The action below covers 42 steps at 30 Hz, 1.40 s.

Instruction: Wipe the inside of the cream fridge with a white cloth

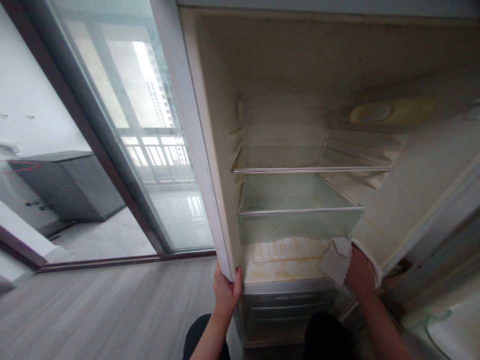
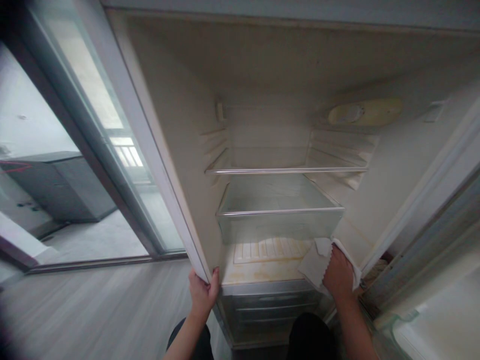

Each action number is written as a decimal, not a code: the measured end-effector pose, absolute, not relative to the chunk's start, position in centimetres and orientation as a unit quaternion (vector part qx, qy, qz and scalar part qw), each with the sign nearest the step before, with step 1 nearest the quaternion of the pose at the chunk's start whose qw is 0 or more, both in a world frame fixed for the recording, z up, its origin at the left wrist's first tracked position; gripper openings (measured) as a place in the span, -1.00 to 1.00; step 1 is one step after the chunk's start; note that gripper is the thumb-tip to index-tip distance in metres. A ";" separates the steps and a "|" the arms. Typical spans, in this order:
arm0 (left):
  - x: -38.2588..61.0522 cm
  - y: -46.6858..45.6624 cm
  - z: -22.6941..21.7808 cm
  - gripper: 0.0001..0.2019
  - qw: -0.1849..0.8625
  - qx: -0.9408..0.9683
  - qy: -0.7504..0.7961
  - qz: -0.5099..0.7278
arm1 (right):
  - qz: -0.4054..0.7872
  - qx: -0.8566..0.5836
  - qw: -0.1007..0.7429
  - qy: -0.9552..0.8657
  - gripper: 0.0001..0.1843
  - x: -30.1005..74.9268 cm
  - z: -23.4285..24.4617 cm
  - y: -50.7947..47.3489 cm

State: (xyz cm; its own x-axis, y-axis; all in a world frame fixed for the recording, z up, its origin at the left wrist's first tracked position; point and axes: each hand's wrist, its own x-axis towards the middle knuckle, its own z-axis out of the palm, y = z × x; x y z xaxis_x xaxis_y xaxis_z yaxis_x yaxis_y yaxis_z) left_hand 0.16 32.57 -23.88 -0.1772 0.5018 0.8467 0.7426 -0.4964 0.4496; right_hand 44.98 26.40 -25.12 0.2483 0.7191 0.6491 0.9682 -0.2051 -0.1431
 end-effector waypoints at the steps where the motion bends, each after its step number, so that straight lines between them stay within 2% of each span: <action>1: 0.1 32.6 -23.9 -0.49 0.106 -0.634 -0.489 -0.589 | -0.229 -0.739 0.272 -0.573 -0.37 45.1 -25.2 26.4; 9: 0.2 32.5 -23.9 -0.47 0.093 -0.631 -0.497 -0.589 | -0.255 -0.723 0.264 -0.586 -0.44 45.8 -26.3 26.7; 18: 0.3 32.5 -24.0 -0.47 0.062 -0.614 -0.512 -0.597 | -0.246 -0.741 0.253 -0.571 -0.36 45.6 -26.4 26.5; 25: 0.3 32.4 -23.8 -0.48 0.052 -0.613 -0.506 -0.604 | -0.220 -0.746 0.245 -0.579 -0.38 45.5 -26.0 26.5; 33: 0.3 32.5 -23.8 -0.47 0.094 -0.621 -0.497 -0.598 | -0.222 -0.747 0.247 -0.576 -0.37 45.6 -26.1 26.4; 42: 0.4 32.2 -23.7 -0.48 0.033 -0.608 -0.524 -0.595 | -0.228 -0.768 0.215 -0.558 -0.39 43.5 -24.2 26.1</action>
State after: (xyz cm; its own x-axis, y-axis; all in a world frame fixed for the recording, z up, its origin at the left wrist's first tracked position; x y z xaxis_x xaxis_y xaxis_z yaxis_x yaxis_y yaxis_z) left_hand 0.38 32.21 -23.68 -0.2578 0.5978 0.7591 0.6774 -0.4484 0.5832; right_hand 43.54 26.10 -24.22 0.2722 0.7600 0.5902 0.9558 -0.2842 -0.0748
